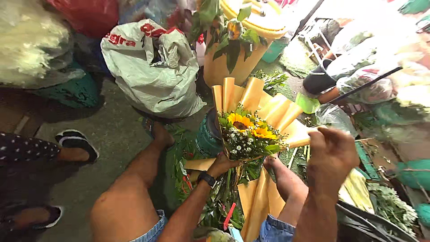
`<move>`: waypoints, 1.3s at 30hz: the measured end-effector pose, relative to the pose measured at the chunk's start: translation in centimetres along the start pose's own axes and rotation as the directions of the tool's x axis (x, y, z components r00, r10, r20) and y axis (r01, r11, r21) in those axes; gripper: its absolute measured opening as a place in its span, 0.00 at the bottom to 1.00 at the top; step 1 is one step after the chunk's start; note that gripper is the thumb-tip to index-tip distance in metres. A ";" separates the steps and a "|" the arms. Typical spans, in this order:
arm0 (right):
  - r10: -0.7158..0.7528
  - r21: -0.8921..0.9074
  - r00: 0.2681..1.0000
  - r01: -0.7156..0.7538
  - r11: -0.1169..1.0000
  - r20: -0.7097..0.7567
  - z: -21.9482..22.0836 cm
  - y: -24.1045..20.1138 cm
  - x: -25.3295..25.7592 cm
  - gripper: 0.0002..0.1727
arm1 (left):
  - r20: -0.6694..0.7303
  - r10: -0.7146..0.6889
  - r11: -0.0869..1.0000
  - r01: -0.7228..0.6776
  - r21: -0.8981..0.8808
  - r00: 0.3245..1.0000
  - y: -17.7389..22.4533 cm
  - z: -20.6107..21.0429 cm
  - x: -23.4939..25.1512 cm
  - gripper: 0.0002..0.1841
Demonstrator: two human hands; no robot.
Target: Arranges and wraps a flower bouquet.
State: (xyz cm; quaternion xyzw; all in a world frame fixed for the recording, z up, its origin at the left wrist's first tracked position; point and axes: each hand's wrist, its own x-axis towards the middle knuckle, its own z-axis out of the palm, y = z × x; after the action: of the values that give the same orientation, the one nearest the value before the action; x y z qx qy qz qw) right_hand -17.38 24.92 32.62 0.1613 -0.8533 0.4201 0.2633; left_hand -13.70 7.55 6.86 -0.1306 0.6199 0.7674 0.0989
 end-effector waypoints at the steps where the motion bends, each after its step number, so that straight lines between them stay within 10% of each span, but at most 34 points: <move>1: -0.085 -0.021 0.989 0.088 0.996 0.123 0.8 -2.6 2.1 0.17 | 0.002 0.032 0.999 -0.032 0.001 0.999 0.4 0.2 -0.5 0.49; 3: -0.166 -0.118 0.917 0.222 0.968 0.362 4.2 -6.9 5.5 0.17 | 0.006 0.114 0.993 -0.114 0.006 0.993 1.2 0.7 -1.8 0.49; 7: 0.132 -0.451 0.698 0.295 0.843 0.704 12.8 -11.4 8.8 0.38 | 0.020 0.181 0.981 -0.182 0.070 0.983 2.3 1.3 -3.6 0.49; 9: 0.197 -0.491 0.639 0.322 0.809 0.744 14.8 -12.5 8.9 0.27 | 0.034 0.217 0.975 -0.219 0.043 0.975 2.4 1.4 -4.1 0.48; 16: 0.088 -0.414 0.718 0.292 0.862 0.690 14.9 -15.8 9.4 0.15 | 0.083 0.239 0.970 -0.241 0.022 0.968 2.3 2.0 -4.5 0.40; 21: 0.302 -0.669 0.714 0.306 0.677 0.632 14.6 -16.2 9.3 0.41 | 0.075 0.169 0.975 -0.177 0.132 0.983 1.6 2.8 -4.4 0.42; 26: 0.282 -0.601 0.639 0.359 0.714 0.716 16.4 -13.5 7.2 0.13 | 0.066 0.212 0.972 -0.218 0.089 0.975 1.4 2.9 -4.2 0.43; 39: 0.288 -0.537 0.625 0.252 0.805 0.726 16.2 -13.4 7.6 0.14 | 0.066 0.237 0.968 -0.229 -0.103 0.969 1.1 2.2 -3.9 0.43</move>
State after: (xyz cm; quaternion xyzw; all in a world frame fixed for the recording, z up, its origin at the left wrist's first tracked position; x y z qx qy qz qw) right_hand -21.93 3.61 37.27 0.2270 -0.9684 0.0220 -0.1012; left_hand -10.52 9.46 9.59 -0.0313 0.5897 0.8066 0.0258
